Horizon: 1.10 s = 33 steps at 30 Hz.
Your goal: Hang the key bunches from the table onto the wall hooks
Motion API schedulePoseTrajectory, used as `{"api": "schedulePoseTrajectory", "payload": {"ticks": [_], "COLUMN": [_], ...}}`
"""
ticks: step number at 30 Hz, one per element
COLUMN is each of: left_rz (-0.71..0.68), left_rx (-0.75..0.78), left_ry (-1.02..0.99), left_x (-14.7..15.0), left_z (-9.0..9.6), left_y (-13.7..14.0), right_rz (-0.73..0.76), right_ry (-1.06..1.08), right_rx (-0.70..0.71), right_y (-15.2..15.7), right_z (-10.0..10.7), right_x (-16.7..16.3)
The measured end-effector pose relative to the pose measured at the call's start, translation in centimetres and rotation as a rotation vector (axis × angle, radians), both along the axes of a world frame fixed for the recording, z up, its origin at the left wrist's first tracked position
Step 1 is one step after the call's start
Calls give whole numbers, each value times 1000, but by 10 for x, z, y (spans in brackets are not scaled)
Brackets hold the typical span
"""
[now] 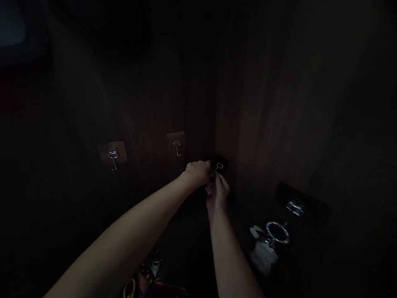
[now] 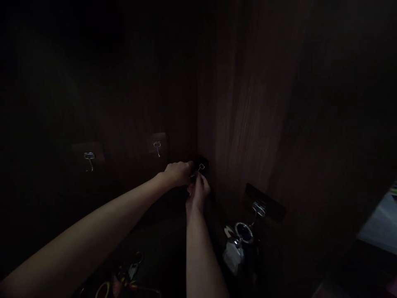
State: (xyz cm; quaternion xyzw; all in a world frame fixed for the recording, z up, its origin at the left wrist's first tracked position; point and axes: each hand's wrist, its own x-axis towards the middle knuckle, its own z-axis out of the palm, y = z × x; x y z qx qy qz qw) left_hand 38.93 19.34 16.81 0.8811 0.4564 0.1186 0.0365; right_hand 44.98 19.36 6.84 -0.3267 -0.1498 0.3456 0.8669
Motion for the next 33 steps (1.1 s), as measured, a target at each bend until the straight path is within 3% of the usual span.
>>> {"api": "schedulePoseTrajectory", "payload": {"ticks": [6, 13, 18, 22, 27, 33], "left_rz": [45, 8, -59, -71, -91, -95], "left_rx": [-38, -417, -459, -434, -429, -400], "left_ry": [-68, -143, -354, -433, -564, -798], "left_x": [3, 2, -5, -14, -30, -32], "left_z": [16, 31, 36, 15, -27, -67], "left_y": [-4, 13, 17, 14, 10, 3], "right_rz": [-35, -23, 34, 95, 189, 32], "right_ry": [-88, -151, -60, -34, -128, -275], "right_rx": [-43, -49, -23, -13, -64, -80], "right_y": [-1, -4, -4, -8, -16, -17], "right_z": [6, 4, 0, -4, -11, -15], "right_x": [-6, -1, 0, 3, 8, 2]}}
